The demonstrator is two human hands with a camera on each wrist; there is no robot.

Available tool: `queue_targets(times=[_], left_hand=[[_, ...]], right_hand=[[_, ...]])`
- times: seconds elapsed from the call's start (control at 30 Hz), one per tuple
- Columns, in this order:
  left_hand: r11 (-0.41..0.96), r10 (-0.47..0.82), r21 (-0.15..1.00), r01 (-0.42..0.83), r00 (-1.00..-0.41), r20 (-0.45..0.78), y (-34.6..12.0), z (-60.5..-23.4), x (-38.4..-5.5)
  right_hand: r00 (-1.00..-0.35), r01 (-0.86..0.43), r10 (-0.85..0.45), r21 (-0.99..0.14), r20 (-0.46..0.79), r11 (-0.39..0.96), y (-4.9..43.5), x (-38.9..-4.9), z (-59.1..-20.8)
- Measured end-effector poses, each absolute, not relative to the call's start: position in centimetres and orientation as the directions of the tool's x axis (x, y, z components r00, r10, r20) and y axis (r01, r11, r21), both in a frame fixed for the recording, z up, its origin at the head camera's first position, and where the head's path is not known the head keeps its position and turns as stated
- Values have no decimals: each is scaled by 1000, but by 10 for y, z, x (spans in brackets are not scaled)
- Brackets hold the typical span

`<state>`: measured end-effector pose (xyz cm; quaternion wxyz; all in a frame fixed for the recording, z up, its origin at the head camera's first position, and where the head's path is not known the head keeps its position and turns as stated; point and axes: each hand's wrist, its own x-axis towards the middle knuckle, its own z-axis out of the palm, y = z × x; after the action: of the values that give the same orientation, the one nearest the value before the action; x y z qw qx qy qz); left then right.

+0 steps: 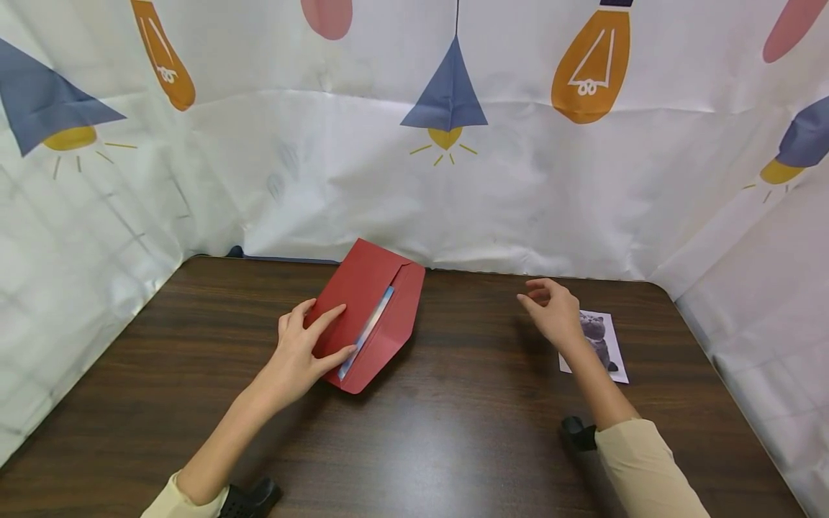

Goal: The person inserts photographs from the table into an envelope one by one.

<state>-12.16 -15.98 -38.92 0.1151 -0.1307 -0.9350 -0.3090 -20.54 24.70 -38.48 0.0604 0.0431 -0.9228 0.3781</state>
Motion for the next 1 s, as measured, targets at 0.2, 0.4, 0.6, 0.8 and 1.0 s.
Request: queue_targets(times=[0.2,0.4,0.6,0.8,1.0], left_hand=[[774,170,550,313,-940,295,-160,-389,-122],[771,167,553,314,-939,299,-160,-389,-122],[769,168,557,312,-941,296,-159,-388,-122],[767,164,562,310,-941,295,-159,-387,-122],[767,166,561,312,-940,297,-160,-387,-121]], right_hand=[[-989,-117,-23,-690,144,714,256,-206,-388],[-990,-115,-25,-679,142,725,267,-205,-388],[-989,-118,-29,-657,145,745,277,-204,-385],[-990,-112,-26,-647,142,755,285,-203,-382],[-990,-109,-24,-636,140,764,295,-204,-386]])
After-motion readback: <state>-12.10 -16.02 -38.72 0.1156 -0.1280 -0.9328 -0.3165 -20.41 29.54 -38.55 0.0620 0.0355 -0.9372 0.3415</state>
